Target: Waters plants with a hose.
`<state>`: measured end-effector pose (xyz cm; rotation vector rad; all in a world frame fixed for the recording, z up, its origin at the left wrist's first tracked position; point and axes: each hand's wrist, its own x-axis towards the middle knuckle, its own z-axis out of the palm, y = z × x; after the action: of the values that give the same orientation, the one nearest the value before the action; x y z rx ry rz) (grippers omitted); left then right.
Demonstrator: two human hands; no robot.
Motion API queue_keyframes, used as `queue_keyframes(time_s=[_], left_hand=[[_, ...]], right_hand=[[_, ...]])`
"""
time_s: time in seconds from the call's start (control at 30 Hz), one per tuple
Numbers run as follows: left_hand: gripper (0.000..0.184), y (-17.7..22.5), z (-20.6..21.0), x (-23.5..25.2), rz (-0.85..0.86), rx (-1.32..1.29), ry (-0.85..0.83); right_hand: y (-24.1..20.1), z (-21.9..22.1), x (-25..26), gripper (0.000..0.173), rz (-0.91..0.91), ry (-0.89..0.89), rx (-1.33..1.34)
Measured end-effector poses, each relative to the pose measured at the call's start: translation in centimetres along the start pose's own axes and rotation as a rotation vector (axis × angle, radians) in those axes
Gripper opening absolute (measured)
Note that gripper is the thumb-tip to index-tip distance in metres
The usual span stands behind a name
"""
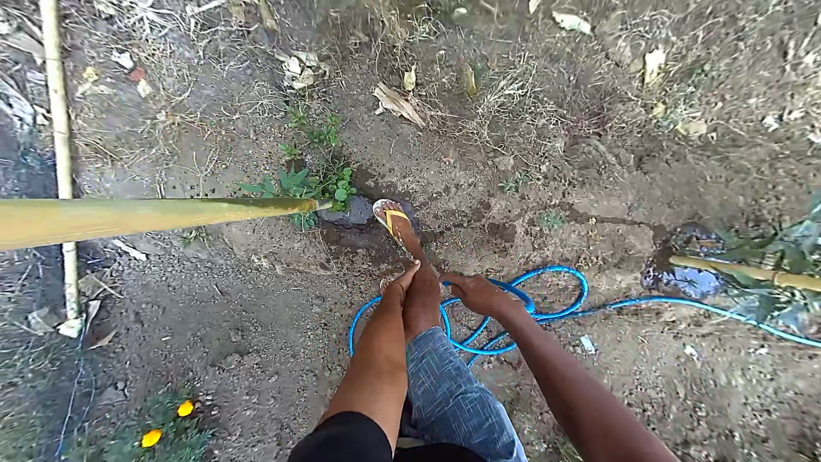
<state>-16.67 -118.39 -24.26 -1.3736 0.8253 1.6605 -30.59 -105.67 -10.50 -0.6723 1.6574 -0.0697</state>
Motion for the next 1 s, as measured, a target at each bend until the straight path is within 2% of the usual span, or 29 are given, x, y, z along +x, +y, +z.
queue_keyframes(time_s=[0.1,0.17,0.23,0.33,0.47,0.6,0.7,0.8,1.0], left_hand=[[0.072,2.2,0.0,0.2,0.101,0.108,0.045],[0.062,2.4,-1.3,-0.3,0.211,0.015,0.109],[0.059,1.1,-3.8,-1.2,0.224,-0.151,0.192],[0.053,-3.0,-9.1,-3.6,0.219,-0.258,0.354],[0.046,-11.4,-16.3,-8.5,0.204,-0.179,0.51],[0.043,-20.0,-20.7,-14.1,0.187,-0.259,0.655],[0.043,-25.7,-21.6,-16.7,0.189,-0.377,0.728],[0.042,-29.9,-20.8,-18.3,0.173,-0.438,0.759],[0.04,-36.0,-17.7,-19.2,0.167,-0.458,0.672]], right_hand=[[-1.1,-0.8,0.9,0.043,0.001,0.081,0.011],[-2.4,-1.7,1.3,0.044,-0.009,0.143,0.021],[-4.0,-2.4,1.9,0.045,-0.019,0.161,0.005],[-6.1,-3.1,3.3,0.045,-0.024,0.161,-0.039],[-8.3,-3.4,4.9,0.045,-0.057,0.185,-0.056],[-9.2,-2.8,5.6,0.044,-0.093,0.227,-0.073],[-9.9,-2.4,4.8,0.044,-0.088,0.227,-0.085],[-10.9,-2.1,3.8,0.045,-0.096,0.222,-0.095],[-12.5,-1.5,2.1,0.046,-0.065,0.216,-0.172]])
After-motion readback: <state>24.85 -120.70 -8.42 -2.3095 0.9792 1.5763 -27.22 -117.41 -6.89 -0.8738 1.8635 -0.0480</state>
